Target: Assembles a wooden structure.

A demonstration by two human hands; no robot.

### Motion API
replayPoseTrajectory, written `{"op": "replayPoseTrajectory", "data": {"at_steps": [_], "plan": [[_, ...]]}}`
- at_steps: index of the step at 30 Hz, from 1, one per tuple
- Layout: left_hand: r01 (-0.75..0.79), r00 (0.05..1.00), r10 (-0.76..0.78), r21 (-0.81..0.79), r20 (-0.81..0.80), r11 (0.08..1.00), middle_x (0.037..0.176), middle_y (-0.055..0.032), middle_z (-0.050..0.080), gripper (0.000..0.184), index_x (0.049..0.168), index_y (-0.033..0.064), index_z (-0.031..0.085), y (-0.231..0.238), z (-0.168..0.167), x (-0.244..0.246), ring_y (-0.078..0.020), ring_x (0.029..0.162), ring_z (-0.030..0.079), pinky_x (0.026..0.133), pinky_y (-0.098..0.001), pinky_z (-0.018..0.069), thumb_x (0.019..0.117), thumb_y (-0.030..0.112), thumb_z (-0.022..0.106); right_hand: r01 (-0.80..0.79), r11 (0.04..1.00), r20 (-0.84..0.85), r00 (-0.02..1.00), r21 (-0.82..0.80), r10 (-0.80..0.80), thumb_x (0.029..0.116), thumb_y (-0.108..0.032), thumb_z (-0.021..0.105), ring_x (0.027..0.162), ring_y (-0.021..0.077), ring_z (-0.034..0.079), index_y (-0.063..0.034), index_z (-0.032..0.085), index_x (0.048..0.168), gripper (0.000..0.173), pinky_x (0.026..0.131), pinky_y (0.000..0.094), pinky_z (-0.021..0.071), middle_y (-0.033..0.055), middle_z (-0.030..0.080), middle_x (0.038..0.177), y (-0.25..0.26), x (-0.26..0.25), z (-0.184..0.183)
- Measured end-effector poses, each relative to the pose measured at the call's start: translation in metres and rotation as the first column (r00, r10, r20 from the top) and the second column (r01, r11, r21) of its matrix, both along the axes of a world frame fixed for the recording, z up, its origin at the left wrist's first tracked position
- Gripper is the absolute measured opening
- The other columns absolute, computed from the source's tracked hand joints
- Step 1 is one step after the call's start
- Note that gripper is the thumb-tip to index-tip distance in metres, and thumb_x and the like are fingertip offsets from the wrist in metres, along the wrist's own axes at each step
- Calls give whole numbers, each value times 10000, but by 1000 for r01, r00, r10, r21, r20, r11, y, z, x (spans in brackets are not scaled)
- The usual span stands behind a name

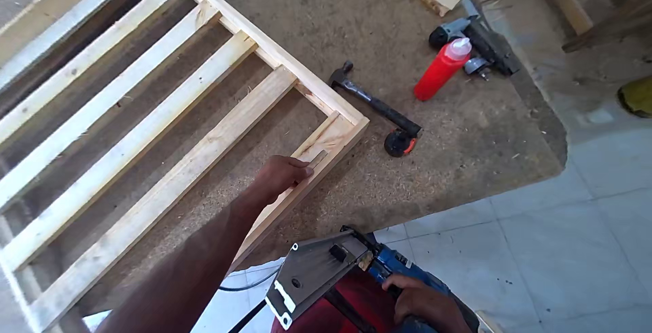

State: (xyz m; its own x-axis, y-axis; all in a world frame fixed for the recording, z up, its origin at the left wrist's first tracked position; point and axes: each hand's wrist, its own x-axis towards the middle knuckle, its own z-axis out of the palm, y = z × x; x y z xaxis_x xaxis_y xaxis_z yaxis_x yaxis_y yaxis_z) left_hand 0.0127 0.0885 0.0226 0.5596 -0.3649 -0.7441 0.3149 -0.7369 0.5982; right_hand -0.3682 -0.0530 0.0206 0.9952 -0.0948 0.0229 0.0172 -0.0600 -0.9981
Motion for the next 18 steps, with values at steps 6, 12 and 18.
{"op": "replayPoseTrajectory", "data": {"at_steps": [6, 12, 18], "plan": [[215, 821, -292, 206, 491, 954, 964, -125, 738, 342, 1224, 81, 679, -19, 15, -8, -276, 832, 740, 811, -548, 608, 1104, 325, 471, 0, 997, 86, 996, -73, 6, 948, -345, 683, 1145, 245, 651, -148, 698, 928, 199, 1053, 468, 515, 57, 720, 960, -49, 15, -10], [266, 959, -269, 38, 90, 963, 861, -83, 695, 334, 1177, 35, 683, 65, 48, -85, -169, 730, 675, 717, -399, 595, 1089, 245, 439, 59, 996, 92, 994, -62, -54, 933, -401, 700, 1158, 251, 644, -137, 695, 919, 264, 1085, 465, 488, 62, 719, 932, -68, 19, -6], [279, 954, -285, 75, 93, 957, 1081, -168, 707, 400, 1233, 30, 670, 4, -67, -94, -283, 1009, 696, 949, -502, 556, 1107, 329, 436, 76, 995, 66, 995, -67, -72, 960, -437, 658, 1163, 263, 642, -104, 678, 933, 334, 1098, 461, 476, 101, 714, 965, -77, 28, 8]]}}
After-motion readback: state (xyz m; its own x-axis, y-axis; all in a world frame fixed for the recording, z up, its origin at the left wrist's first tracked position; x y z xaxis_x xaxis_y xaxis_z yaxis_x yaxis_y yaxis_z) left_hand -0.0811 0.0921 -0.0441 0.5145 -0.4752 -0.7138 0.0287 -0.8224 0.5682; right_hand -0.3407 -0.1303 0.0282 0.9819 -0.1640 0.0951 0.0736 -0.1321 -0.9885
